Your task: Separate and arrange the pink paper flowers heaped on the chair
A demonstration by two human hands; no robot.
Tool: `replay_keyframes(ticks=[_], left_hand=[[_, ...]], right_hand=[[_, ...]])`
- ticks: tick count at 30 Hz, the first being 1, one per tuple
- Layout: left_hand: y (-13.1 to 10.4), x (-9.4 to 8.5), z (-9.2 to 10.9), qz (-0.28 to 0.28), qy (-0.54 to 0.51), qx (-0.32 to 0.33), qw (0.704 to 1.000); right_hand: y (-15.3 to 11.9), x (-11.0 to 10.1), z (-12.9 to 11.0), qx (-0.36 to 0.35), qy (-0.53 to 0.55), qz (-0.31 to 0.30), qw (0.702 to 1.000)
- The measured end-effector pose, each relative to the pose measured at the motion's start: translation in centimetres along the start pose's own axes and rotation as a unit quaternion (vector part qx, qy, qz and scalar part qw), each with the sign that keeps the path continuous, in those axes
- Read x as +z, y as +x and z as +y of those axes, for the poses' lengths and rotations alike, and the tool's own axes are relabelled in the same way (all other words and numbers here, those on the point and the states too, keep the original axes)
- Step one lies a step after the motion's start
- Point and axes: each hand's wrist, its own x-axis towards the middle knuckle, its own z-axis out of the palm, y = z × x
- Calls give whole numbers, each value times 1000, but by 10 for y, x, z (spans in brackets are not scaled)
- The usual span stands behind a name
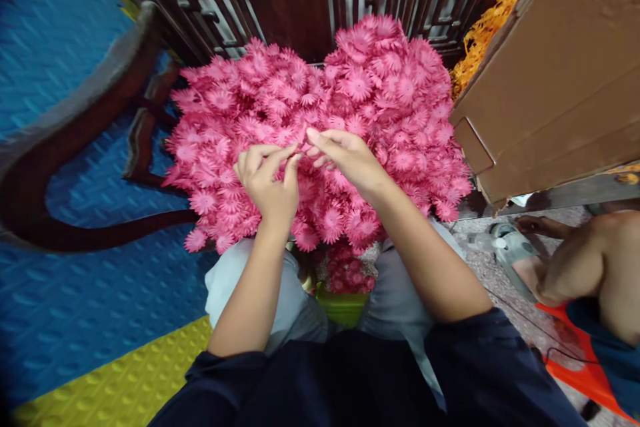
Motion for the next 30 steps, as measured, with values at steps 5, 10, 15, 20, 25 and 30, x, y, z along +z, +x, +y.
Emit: replay_keyframes(ticks=[5,10,15,20,25,30], left_hand=[[-2,1,0,-34,27,33,998],[1,2,1,-50,25,49,997],[1,4,1,-21,16,45,999],[0,6,0,-7,-34,58,998],[-1,7,1,-15,-53,42,998],[2,3,1,-41,-129,-20,991]], right_hand=[[0,1,-1,-13,-24,-2,1000],[3,-1,2,-31,-48,20,998],[5,-3,4,-32,-65,-5,997],[7,-4,6,-52,-53,5,997],[9,-5,9,-45,-58,-6,997],[8,-4,12,-44,-65,-7,997]])
